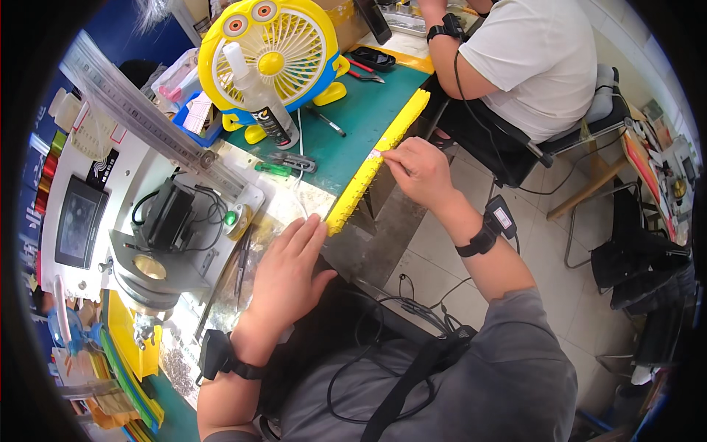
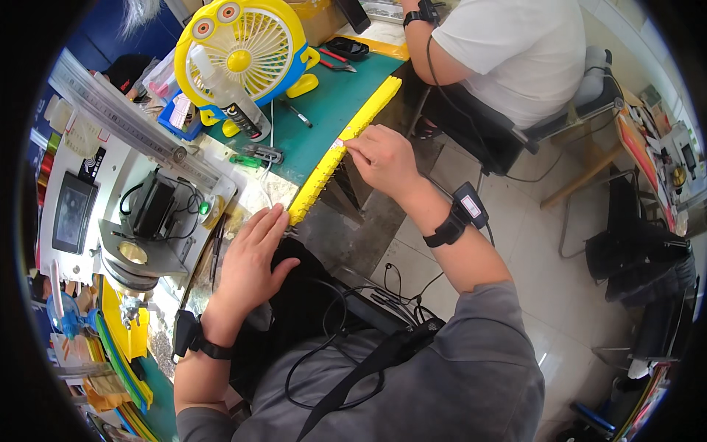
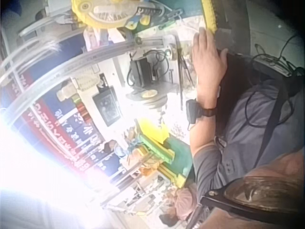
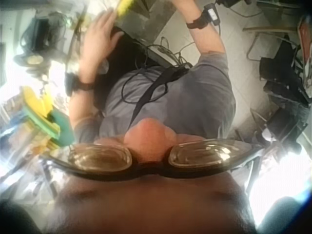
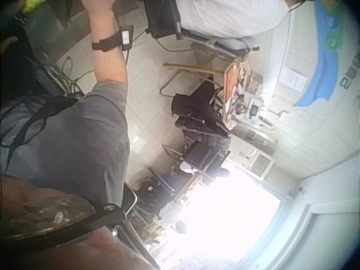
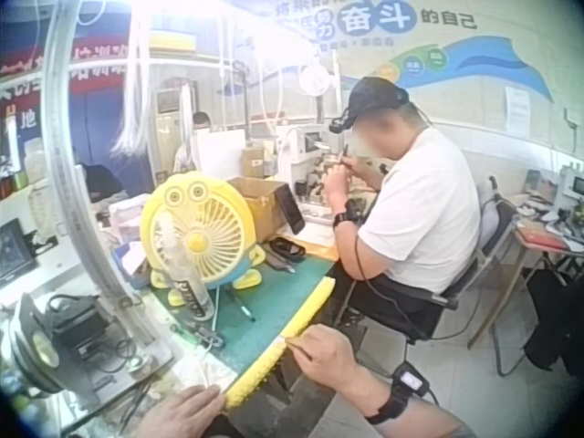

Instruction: Assembling small metal hardware components using tweezers and adhesive at a workstation.

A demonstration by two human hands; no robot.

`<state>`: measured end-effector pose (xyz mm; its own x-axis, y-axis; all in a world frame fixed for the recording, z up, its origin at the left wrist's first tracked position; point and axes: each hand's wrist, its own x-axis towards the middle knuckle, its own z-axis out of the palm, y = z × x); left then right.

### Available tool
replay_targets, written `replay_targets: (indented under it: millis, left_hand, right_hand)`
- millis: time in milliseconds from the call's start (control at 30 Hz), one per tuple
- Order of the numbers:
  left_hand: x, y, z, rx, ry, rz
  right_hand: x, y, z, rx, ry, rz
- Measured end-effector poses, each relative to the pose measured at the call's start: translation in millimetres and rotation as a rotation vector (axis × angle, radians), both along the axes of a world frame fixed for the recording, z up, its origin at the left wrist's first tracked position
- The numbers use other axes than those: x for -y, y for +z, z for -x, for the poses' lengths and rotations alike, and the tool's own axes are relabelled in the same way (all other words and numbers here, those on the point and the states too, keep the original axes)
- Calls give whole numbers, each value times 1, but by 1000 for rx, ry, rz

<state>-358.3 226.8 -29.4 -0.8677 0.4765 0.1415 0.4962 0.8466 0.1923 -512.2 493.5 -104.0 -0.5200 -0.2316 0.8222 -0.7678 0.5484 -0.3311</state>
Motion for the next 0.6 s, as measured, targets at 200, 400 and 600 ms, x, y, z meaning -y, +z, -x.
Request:
replay_targets:
  millis: [200, 400, 600]
  left_hand:
    - [0, -1, 0, -28, -11, 1]
    - [0, -2, 0, -33, -4, -2]
    - [-1, -2, -1, -35, -9, -11]
  right_hand:
    - [3, -8, -2, 30, -19, 74]
    - [6, -15, -4, 25, -48, 102]
    - [-1, -50, -3, 770, 67, 630]
